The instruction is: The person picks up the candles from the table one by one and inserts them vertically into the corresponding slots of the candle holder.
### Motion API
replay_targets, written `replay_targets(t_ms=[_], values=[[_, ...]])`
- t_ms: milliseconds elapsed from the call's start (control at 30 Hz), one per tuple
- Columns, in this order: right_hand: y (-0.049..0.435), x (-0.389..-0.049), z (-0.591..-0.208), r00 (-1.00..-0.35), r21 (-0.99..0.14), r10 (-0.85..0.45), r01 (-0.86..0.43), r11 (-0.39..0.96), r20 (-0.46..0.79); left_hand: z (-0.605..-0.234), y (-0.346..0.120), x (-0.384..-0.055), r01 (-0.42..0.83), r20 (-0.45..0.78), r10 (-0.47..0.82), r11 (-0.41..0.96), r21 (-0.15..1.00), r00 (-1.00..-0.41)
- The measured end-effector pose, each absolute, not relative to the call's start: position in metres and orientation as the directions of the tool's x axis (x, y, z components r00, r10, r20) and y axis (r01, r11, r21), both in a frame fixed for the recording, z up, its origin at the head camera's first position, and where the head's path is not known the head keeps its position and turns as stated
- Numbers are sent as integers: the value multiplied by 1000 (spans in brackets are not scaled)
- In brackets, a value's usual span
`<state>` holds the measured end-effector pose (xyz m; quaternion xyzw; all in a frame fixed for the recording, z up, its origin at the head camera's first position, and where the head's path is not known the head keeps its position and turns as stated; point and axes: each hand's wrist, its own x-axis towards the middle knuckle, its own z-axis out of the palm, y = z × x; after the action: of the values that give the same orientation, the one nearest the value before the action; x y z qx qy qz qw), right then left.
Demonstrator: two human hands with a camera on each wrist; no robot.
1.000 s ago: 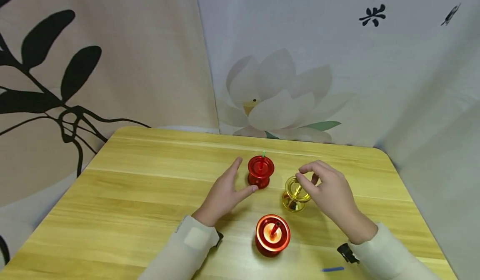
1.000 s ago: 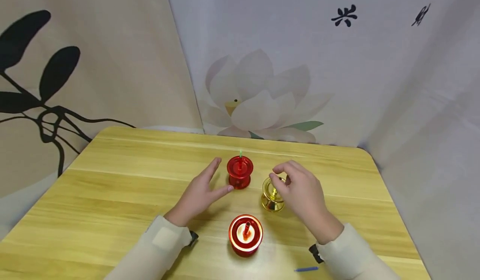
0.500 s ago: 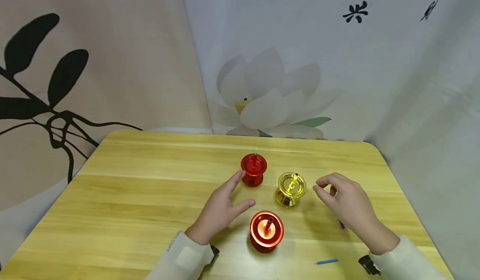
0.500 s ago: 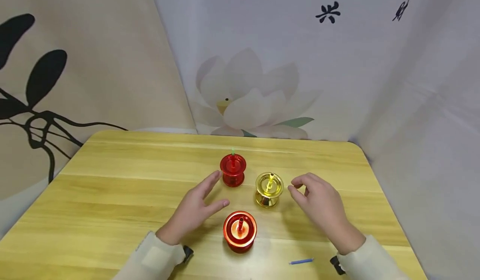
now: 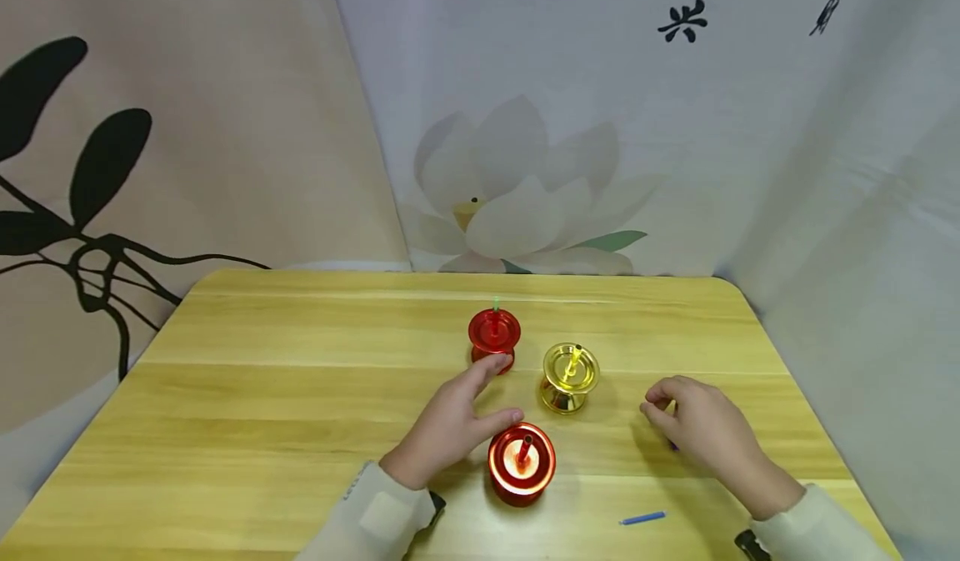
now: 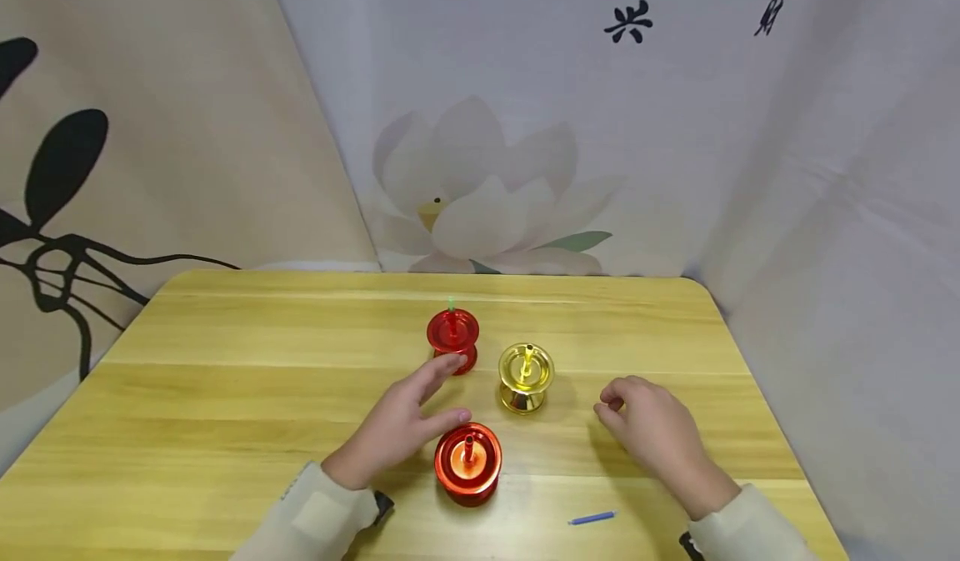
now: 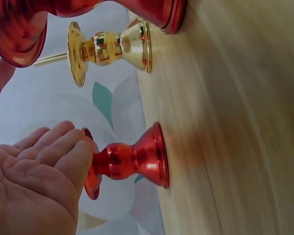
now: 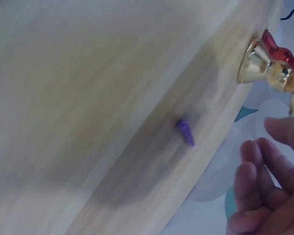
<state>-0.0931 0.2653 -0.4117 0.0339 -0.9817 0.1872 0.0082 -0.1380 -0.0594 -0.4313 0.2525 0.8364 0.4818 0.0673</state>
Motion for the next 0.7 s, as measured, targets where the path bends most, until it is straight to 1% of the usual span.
replay_targets(t_ms=[233,367,500,700], values=[[281,-95,-420,-995,-343,-66,-36,939,-75,-435,-50,-144,328,111,512,357,874,-852],[286,-95,-425,-992,-337,-60,-19,941,-113,-438,-42,-149,321,106,535,326,889,-838],[289,-96,-429,-990,-336,-56,-10,942,-129,-439,-35,-154,341,109,544,347,874,-832],[291,-96,-435,-991,-318,-62,-22,948,-119,-436,-26,-160,317,63,571,357,879,-818]])
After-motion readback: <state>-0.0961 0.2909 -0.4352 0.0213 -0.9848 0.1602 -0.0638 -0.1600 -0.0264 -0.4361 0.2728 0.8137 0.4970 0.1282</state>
